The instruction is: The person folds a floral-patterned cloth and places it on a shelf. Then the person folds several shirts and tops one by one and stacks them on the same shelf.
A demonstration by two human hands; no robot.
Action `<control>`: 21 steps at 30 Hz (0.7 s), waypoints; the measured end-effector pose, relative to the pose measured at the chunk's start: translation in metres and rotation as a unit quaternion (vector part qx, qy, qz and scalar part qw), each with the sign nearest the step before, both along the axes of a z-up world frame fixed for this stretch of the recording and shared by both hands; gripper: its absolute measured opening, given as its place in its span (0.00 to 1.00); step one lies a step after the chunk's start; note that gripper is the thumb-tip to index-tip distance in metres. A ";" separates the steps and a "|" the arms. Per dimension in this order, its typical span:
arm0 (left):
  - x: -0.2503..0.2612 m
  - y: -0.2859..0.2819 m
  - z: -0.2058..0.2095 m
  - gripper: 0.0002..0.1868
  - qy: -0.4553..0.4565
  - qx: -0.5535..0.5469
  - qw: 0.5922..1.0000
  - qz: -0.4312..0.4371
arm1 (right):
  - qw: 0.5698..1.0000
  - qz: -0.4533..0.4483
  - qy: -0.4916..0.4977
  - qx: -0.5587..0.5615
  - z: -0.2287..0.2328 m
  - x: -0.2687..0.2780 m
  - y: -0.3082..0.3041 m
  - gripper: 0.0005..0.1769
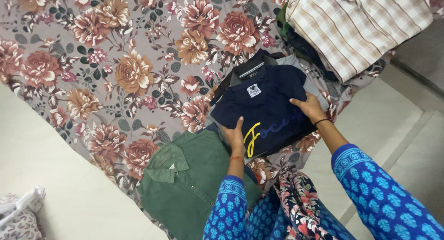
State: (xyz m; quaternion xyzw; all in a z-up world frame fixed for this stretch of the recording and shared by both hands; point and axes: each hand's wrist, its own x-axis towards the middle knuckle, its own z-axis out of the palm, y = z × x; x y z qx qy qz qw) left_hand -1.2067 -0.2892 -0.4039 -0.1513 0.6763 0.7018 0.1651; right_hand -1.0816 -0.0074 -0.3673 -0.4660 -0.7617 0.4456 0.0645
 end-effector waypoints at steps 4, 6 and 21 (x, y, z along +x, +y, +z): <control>-0.002 0.007 0.008 0.31 -0.039 -0.025 0.995 -0.087 | 0.998 0.022 0.041 0.034 0.020 -0.002 -0.017 0.28; 0.001 0.010 0.009 0.28 -0.013 -0.027 0.997 -0.077 | 0.995 0.047 0.077 0.048 0.026 -0.001 -0.022 0.27; 0.041 0.083 0.061 0.36 0.040 0.089 0.985 -0.141 | 0.970 -0.023 0.226 -0.092 0.119 0.077 0.031 0.32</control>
